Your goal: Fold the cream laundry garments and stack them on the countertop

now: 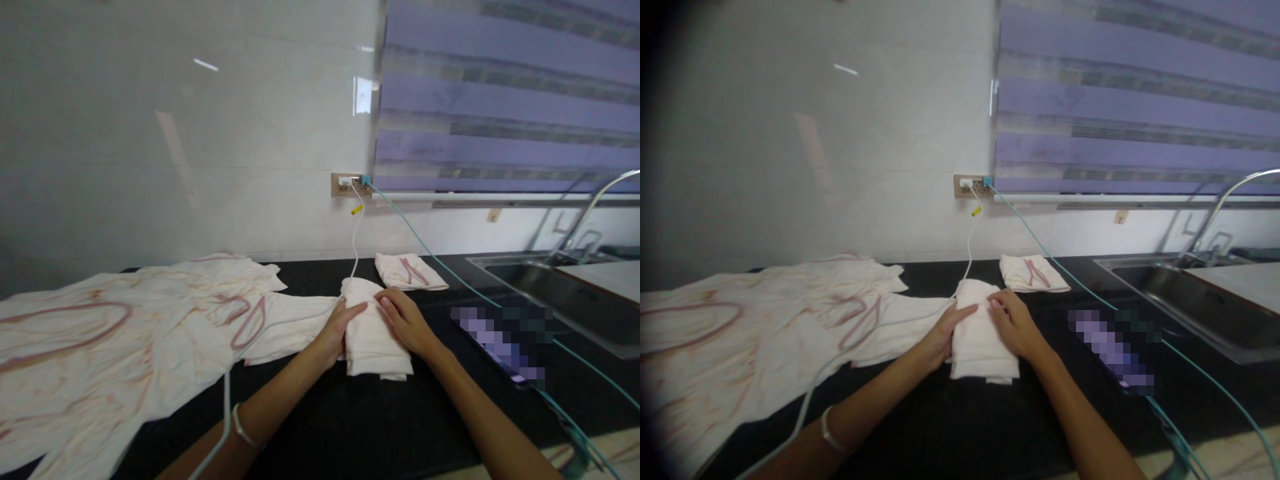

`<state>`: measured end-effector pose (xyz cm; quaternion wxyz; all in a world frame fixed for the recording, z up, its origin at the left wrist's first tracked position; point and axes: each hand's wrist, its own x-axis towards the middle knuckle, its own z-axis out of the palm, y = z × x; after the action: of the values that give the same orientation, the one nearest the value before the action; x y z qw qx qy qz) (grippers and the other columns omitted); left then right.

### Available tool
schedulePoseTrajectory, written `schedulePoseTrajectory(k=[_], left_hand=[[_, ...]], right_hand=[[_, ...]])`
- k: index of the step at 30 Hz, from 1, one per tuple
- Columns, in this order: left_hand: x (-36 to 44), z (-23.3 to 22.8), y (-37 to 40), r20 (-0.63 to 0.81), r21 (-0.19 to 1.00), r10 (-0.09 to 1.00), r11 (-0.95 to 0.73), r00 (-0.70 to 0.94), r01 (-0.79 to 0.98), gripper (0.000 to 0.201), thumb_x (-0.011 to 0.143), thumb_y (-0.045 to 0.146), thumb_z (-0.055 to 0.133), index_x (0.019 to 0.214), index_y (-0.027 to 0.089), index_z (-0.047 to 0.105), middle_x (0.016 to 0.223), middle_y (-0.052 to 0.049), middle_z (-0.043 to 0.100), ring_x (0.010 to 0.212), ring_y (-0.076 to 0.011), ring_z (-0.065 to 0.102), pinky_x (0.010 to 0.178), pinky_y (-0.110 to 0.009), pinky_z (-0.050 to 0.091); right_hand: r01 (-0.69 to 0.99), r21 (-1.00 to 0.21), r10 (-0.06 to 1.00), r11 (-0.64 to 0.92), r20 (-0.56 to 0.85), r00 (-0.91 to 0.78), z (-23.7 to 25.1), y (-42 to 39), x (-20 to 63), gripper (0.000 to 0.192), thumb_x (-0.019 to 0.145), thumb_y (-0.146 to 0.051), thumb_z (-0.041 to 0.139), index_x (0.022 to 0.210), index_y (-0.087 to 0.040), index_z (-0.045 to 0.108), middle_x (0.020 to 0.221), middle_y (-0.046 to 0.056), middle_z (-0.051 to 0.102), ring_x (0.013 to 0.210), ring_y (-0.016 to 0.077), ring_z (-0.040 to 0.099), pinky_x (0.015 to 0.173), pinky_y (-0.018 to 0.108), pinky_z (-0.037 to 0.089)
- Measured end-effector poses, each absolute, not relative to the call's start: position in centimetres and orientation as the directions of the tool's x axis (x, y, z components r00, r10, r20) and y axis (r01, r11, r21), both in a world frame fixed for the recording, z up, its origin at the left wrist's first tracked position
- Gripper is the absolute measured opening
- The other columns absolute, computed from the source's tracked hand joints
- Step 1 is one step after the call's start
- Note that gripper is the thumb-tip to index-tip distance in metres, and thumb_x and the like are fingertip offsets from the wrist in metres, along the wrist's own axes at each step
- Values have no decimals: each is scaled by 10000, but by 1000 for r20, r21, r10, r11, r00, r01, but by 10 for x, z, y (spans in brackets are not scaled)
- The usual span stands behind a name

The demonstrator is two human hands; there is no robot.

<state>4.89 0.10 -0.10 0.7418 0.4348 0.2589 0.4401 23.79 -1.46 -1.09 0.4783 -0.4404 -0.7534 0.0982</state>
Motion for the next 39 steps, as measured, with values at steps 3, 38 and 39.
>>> schedulePoseTrajectory(k=[3, 38, 39], left_hand=[[39, 6, 10, -87, 822, 845, 360, 528, -441, 501, 809, 358, 758, 1220, 85, 670, 1090, -165, 771, 1053, -316, 732, 1004, -430, 548], [-45, 11, 81, 274, 283, 957, -170, 91, 944, 594, 936, 429, 471, 1362, 19, 529, 1308, -276, 631, 1264, -409, 577, 1059, -528, 432], [-40, 7, 79, 346, 212, 921, -261, 178, 942, 621, 952, 413, 452, 1426, 12, 473, 1370, -264, 597, 1302, -375, 552, 1092, -490, 418]], right_hand=[[611, -587, 770, 531, 635, -59, -17, -8, 247, 356, 1070, -418, 359, 1045, -206, 643, 975, 59, 643, 949, 196, 590, 901, 341, 456], [775, -467, 829, 427, 545, -128, -43, 4, 250, 327, 1001, -327, 482, 1267, -182, 605, 1270, 131, 635, 1225, 244, 574, 1100, 442, 455], [777, -463, 828, 426, 546, -129, -44, 5, 250, 326, 999, -324, 486, 1268, -184, 605, 1269, 132, 636, 1226, 246, 574, 1100, 446, 456]])
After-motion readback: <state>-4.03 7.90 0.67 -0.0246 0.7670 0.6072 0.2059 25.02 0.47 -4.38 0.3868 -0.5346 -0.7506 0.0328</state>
